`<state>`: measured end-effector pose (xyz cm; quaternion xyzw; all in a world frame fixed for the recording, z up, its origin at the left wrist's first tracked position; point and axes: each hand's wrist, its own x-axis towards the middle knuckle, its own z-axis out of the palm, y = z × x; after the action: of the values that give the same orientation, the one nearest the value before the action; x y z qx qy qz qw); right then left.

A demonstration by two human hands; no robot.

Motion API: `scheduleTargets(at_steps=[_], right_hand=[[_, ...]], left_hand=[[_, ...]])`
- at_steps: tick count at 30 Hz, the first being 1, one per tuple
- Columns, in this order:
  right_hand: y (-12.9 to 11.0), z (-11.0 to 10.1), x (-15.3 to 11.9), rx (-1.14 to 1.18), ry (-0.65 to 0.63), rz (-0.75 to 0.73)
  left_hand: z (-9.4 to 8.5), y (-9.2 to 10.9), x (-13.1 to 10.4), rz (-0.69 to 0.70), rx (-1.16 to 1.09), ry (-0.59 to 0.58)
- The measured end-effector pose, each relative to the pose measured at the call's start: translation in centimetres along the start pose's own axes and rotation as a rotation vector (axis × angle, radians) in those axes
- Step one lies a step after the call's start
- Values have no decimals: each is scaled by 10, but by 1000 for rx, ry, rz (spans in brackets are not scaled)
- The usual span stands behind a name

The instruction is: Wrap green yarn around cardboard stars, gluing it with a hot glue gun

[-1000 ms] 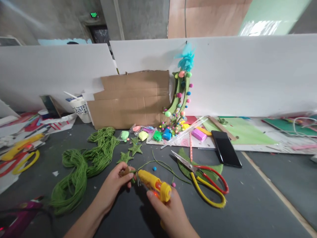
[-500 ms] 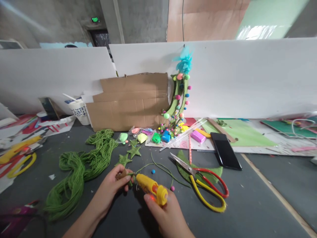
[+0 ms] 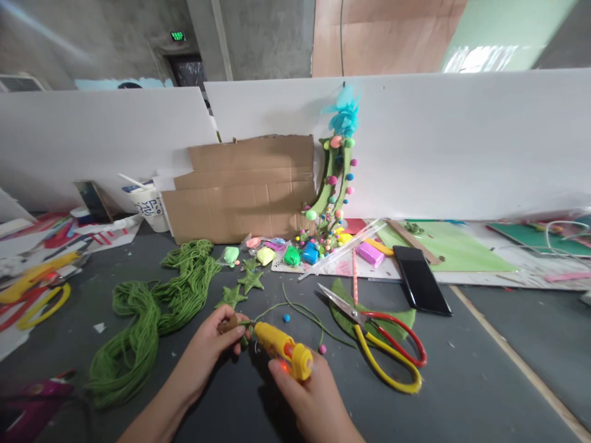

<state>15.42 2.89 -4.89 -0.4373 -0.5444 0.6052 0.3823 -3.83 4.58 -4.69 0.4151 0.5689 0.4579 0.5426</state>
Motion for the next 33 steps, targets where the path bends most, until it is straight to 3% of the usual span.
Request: scheduleTargets(at_steps=[11, 16, 33], right_hand=[[-3, 0, -1, -86, 11, 27], [1, 1, 0, -96, 102, 33], [2, 0, 0, -94, 103, 41]], left_hand=[[2, 5, -1, -20, -4, 10], [2, 4, -1, -15, -14, 5], [2, 7, -3, -31, -54, 0]])
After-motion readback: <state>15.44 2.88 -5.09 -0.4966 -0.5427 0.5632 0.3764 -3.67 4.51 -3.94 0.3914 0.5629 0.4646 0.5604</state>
